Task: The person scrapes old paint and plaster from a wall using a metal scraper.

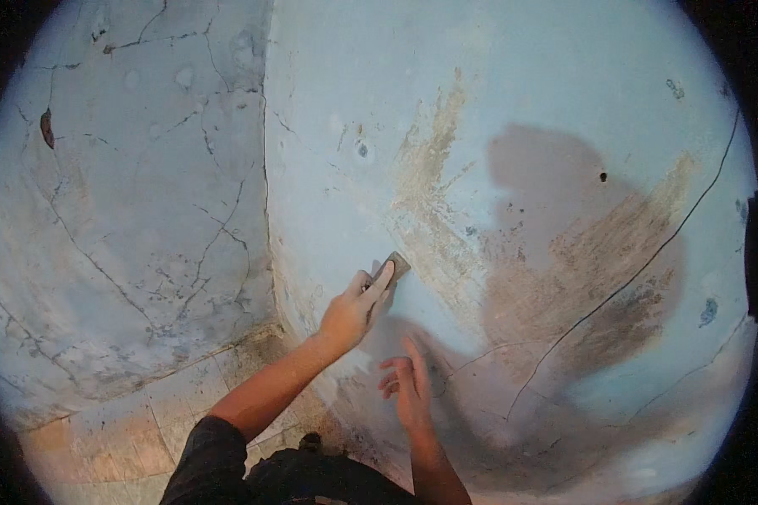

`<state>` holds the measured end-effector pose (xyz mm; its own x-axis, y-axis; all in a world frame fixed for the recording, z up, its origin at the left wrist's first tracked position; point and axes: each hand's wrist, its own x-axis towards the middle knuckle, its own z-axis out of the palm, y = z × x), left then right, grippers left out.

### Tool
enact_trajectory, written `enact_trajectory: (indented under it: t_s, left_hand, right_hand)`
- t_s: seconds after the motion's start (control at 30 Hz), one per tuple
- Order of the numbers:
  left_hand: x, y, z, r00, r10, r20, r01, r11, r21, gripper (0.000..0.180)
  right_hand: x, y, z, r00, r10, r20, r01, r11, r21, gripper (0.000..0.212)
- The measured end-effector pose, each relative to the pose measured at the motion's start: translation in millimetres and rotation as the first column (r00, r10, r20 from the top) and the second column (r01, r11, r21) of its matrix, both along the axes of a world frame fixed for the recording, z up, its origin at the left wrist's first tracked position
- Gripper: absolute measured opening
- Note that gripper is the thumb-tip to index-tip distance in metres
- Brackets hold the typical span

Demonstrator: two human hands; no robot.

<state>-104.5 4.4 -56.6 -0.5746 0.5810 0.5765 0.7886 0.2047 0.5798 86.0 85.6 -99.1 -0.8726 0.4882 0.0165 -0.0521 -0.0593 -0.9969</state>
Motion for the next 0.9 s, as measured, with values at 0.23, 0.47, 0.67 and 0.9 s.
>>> enact_trajectory:
  t_s: [0.23,0.47,0.67,0.9]
  left_hand:
    - [-4.5,19.4,-13.7,0.998,0.049,-0.033,-0.040,0.973,0.228,0.053]
    - [-36.5,12.8,5.0,0.987,0.079,-0.138,-0.050,0.979,0.199,0.051]
    - [-39.9,-1.2,0.2,0.980,0.092,-0.177,-0.075,0.993,0.096,0.052]
    - [-27.4,4.3,-1.5,0.984,0.052,-0.168,-0.042,0.997,0.063,0.057]
  right_hand:
    - [73.3,7.3,63.1,0.946,-0.276,-0.170,0.314,0.910,0.270,0.040]
    - [147.2,56.7,110.9,0.616,-0.383,-0.688,0.787,0.328,0.522,0.041]
    - [139.2,81.0,136.8,0.401,-0.203,-0.894,0.916,0.081,0.392,0.036]
    - [118.5,92.5,138.3,0.321,-0.057,-0.945,0.938,-0.121,0.326,0.035]
